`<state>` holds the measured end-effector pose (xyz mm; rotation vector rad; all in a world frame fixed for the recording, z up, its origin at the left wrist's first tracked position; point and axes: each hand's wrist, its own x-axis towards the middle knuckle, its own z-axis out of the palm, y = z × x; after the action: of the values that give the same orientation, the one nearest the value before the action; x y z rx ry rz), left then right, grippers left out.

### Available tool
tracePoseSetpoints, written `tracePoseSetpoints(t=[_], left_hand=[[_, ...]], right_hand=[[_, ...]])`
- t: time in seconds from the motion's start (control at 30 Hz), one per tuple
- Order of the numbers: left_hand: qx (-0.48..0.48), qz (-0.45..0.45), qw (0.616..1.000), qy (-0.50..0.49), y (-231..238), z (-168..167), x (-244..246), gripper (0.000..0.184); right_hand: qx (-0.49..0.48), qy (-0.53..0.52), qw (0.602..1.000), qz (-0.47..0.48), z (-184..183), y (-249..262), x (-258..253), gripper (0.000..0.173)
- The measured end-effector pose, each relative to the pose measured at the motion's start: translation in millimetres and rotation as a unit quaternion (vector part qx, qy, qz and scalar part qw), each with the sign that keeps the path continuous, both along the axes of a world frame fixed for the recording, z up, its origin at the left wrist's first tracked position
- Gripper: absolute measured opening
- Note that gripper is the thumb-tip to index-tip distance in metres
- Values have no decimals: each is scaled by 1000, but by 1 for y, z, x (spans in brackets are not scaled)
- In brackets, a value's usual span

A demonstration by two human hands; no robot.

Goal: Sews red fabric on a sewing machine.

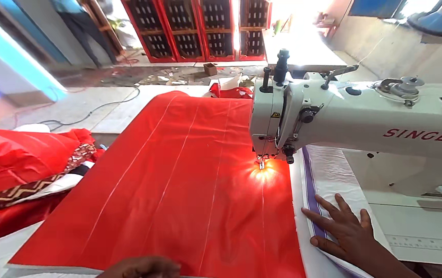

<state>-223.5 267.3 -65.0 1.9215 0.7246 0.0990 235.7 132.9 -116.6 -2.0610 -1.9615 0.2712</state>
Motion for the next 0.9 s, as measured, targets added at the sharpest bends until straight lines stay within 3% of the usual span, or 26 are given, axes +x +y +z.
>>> tracePoseSetpoints(t=[0.07, 0.13, 0.2, 0.27, 0.53, 0.9], left_hand=[[146, 85, 986, -4, 17, -7, 20, 47], [295, 191, 932, 85, 34, -29, 48, 66], [373, 231, 880, 183, 50, -48, 65, 84], [422, 239, 850, 205, 61, -66, 70, 89], [395, 233, 862, 215, 98, -64, 86, 79], [359, 234, 874, 229, 142, -56, 106, 73]], right_hand=[[-42, 19, 999, -17, 9, -3, -10, 68], [-54, 11, 998, -29, 9, -5, -17, 75], [-43, -7, 999, -34, 2, -5, -19, 75], [-4, -30, 999, -36, -8, -2, -15, 73], [59, -54, 996, -47, -21, 32, 3, 72], [12, -54, 997, -50, -18, 77, 27, 75]])
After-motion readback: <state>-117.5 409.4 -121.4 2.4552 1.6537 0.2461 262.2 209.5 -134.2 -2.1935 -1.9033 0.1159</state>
